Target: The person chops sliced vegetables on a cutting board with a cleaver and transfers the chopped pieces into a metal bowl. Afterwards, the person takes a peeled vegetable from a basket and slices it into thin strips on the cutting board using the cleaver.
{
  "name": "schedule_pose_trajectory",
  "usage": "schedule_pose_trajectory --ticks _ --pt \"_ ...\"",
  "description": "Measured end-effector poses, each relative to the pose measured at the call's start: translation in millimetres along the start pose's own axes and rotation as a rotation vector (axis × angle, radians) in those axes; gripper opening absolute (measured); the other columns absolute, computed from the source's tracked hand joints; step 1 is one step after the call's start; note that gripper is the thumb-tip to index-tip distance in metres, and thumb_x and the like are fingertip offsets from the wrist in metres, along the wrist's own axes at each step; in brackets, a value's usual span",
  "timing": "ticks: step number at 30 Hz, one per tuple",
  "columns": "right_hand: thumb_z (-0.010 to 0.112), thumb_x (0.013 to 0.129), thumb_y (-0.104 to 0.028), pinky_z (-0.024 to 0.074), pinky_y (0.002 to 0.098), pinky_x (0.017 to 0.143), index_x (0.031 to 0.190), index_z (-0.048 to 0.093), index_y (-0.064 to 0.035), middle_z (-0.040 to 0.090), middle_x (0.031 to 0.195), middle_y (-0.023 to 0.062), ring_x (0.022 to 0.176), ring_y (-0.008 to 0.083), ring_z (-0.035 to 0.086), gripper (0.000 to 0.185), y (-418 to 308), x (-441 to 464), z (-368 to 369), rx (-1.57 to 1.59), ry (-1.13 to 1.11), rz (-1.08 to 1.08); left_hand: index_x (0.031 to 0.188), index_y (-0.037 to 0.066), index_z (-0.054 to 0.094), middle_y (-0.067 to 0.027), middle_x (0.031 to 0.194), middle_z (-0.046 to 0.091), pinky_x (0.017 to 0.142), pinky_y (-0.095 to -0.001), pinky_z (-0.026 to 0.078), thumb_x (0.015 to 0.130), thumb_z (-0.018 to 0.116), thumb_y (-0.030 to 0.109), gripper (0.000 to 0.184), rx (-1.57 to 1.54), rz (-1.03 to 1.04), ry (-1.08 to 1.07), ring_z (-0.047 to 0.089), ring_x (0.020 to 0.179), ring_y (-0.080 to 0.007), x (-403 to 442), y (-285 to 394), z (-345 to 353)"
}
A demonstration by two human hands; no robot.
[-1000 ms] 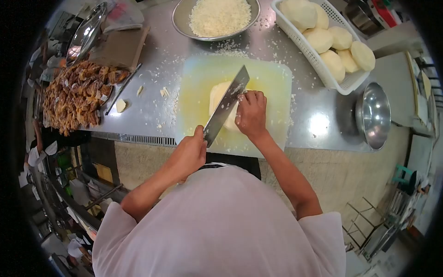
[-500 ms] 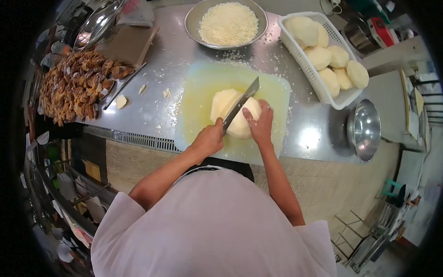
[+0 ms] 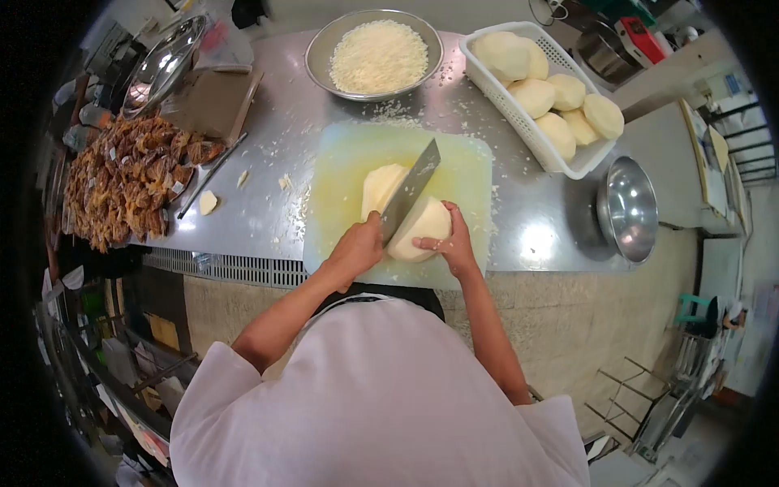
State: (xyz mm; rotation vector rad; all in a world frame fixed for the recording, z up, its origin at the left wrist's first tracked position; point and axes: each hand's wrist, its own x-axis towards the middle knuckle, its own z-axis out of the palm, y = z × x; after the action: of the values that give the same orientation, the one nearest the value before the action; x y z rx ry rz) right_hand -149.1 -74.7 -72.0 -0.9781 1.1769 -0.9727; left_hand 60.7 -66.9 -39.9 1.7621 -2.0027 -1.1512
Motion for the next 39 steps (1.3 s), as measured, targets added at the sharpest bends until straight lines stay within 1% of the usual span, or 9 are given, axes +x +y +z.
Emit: schedule_pose_trajectory --ticks 4,7,9,11,13,15,28,34,39 --pt "0.085 0.061 -0.007 0.0472 0.0349 0.094 0.127 0.042 -0.0015 0.059 0.112 0.0094 0.106 0.0201 0.058 0.079 -18 8 -7 0.185 0.044 0.048 0.098 -0.006 0.044 -0.0301 0.074 0.06 0.066 -0.052 0.046 0.083 0.053 0.003 0.021 -0.022 0.025 0.023 0.06 0.073 -0.0473 0 -10 -10" --pt "0.083 0.062 -0.008 0.0473 0.0362 0.094 0.124 0.048 -0.001 0.061 0.111 0.0104 0.106 0.0242 0.059 0.072 -70 7 -7 -0.066 0.042 -0.074 0.098 -0.005 0.045 -0.0293 0.072 0.059 0.066 -0.0519 0.045 0.083 0.053 0.004 0.019 -0.005 0.031 0.077 0.06 0.074 -0.0468 2 -24 -5" --pt "0.082 0.058 -0.008 0.0471 0.0373 0.095 0.118 0.055 -0.0028 0.063 0.109 0.0108 0.105 0.0323 0.06 0.067 -94 8 -4 -0.715 -0.087 -0.424 0.099 -0.004 0.043 -0.0284 0.07 0.059 0.065 -0.0511 0.044 0.084 0.054 0.005 0.02 0.002 0.048 0.128 0.059 0.072 -0.0472 2 -28 -3" --pt "0.077 0.059 -0.003 0.038 0.0485 0.104 0.116 0.061 -0.0103 0.058 0.12 0.0123 0.118 0.0371 0.051 0.059 -90 6 5 -0.725 -0.197 -0.44 0.099 -0.004 0.043 -0.028 0.07 0.059 0.065 -0.0512 0.044 0.084 0.053 0.004 0.019 0.011 0.015 0.122 0.059 0.072 -0.0471 2 -27 -4" --pt "0.072 0.057 0.005 0.0238 0.0589 0.109 0.117 0.062 -0.0183 0.044 0.137 0.0115 0.133 0.0358 0.035 0.065 -64 -1 17 -1.549 -0.249 -0.561 0.098 -0.004 0.043 -0.0284 0.069 0.059 0.064 -0.0517 0.044 0.084 0.053 0.003 0.019 0.026 0.037 0.13 0.059 0.071 -0.0477 2 -26 -4" --pt "0.067 0.058 0.009 0.0111 0.0675 0.109 0.113 0.064 -0.0225 0.036 0.142 0.0111 0.139 0.0361 0.023 0.064 -36 -5 15 -1.46 -0.299 -0.515 0.098 -0.004 0.044 -0.0287 0.069 0.059 0.064 -0.0522 0.045 0.084 0.053 0.003 0.019 0.029 0.044 0.147 0.059 0.07 -0.0483 -3 -24 -6" --pt "0.086 0.056 -0.013 0.0421 0.0422 0.101 0.111 0.062 -0.0125 0.047 0.132 0.0137 0.125 0.035 0.041 0.06 -52 -3 5 -1.093 -0.062 -0.392 0.118 -0.004 0.041 -0.029 0.063 0.056 0.059 -0.0553 0.044 0.084 0.055 0.003 0.038 0.06 0.031 0.073 0.057 0.064 -0.0485 -41 -13 -9" --pt "0.077 0.07 -0.02 0.0509 0.0423 0.086 0.106 0.063 -0.0085 0.055 0.117 0.0123 0.112 0.0337 0.051 0.039 -56 6 7 -1.072 -0.004 -0.52 0.117 -0.003 0.042 -0.0281 0.063 0.056 0.06 -0.0551 0.042 0.086 0.054 0.002 0.034 0.094 0.043 0.063 0.056 0.063 -0.0486 -36 -5 -15" --pt "0.06 0.079 -0.006 0.0527 0.0412 0.072 0.095 0.063 -0.0055 0.056 0.096 0.0102 0.09 0.0305 0.053 0.016 -59 19 27 -1.315 0.072 -0.412 0.112 -0.001 0.041 -0.0277 0.061 0.054 0.059 -0.0556 0.041 0.086 0.053 0.002 0.028 0.116 0.053 0.001 0.055 0.061 -0.0492 -60 32 -47"
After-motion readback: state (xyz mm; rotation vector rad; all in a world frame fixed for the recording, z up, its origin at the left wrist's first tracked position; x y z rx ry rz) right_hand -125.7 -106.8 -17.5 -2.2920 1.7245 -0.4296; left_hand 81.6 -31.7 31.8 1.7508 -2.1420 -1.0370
